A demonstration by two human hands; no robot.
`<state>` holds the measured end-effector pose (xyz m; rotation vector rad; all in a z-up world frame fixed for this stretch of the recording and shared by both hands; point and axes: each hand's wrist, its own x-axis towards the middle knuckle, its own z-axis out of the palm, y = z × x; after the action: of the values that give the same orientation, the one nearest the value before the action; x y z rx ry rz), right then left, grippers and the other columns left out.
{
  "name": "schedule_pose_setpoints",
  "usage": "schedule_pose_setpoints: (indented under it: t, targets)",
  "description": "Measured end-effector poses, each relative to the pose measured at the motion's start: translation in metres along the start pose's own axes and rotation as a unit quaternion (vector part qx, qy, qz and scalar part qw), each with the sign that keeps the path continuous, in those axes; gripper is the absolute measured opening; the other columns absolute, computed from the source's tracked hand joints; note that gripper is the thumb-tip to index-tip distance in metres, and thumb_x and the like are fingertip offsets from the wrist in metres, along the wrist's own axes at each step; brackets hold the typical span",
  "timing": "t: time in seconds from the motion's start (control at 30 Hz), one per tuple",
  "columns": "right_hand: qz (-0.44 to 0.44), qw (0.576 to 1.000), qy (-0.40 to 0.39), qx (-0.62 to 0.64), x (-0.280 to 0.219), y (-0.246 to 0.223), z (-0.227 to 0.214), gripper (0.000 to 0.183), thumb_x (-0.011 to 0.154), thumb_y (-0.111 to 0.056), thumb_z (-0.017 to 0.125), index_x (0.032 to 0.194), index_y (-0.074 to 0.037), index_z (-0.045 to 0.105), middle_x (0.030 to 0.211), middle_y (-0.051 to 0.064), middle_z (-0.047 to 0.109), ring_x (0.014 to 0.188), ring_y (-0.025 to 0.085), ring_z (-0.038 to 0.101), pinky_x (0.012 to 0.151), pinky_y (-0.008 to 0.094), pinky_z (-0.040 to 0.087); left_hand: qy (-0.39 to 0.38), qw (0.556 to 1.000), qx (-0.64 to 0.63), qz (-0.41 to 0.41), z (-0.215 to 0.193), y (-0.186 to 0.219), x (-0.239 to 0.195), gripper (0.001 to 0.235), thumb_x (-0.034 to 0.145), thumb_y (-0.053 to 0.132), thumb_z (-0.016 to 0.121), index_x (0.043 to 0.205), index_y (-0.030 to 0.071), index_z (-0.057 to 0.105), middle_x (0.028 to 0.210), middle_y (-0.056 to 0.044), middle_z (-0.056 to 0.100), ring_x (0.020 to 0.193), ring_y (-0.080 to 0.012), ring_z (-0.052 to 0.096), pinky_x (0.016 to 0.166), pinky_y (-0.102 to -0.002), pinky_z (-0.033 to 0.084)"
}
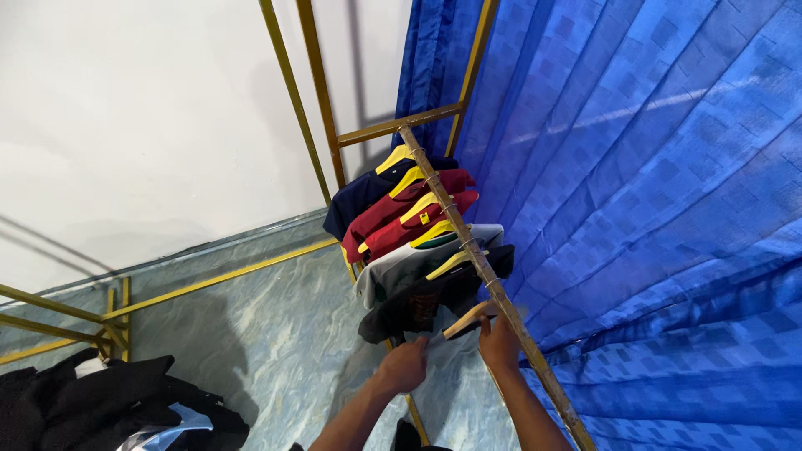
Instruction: The person picks up shirts from a pile on the floor, places each on a yellow hanger, and hangs them on a gold clothing rack. The person repeats this process for several shirts of different colors.
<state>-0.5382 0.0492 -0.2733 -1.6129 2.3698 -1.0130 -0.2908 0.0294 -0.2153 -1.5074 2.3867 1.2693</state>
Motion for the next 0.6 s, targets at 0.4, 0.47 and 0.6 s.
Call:
schedule_pose_setpoints:
  t: [0.4,0.47,0.6]
  targets:
    - [-0.029,0.997,-0.027,0.07,-0.002,-0.023,-0.005,0.091,0.08,-0.016,0.076,0.155,0.004,0.027,0.156,0.033,0.035,0.144,0.048,0.035,0.117,0.05,0.03,0.015,1.0,-0.003,-0.012,-0.003,-0.005,-0.005,0.062,0.093,0.025,0.065,0.148,0.007,0.042,0.136,-0.021,0.057,0.126,-0.0383,0.057,0.105,-0.047,0.048]
    - [-0.045,0.995,-0.028,0.086,-0.003,-0.024,-0.004,0.092,0.08,-0.016,0.076,0.155,0.006,0.025,0.157,0.034,0.032,0.145,0.049,0.033,0.118,0.049,0.029,0.0,1.0,0.0,-0.022,0.0,-0.01,-0.003,0.062,0.095,0.026,0.064,0.149,0.006,0.041,0.137,-0.021,0.056,0.127,-0.0382,0.056,0.105,-0.047,0.047]
    - [-0.023,0.994,-0.043,0.097,-0.006,-0.031,-0.001,0.092,0.08,-0.013,0.075,0.155,0.006,0.026,0.157,0.035,0.032,0.146,0.049,0.031,0.119,0.05,0.027,0.016,1.0,0.004,0.01,0.004,-0.019,0.003,0.062,0.092,0.025,0.066,0.146,0.002,0.043,0.138,-0.023,0.055,0.128,-0.0388,0.055,0.106,-0.047,0.046]
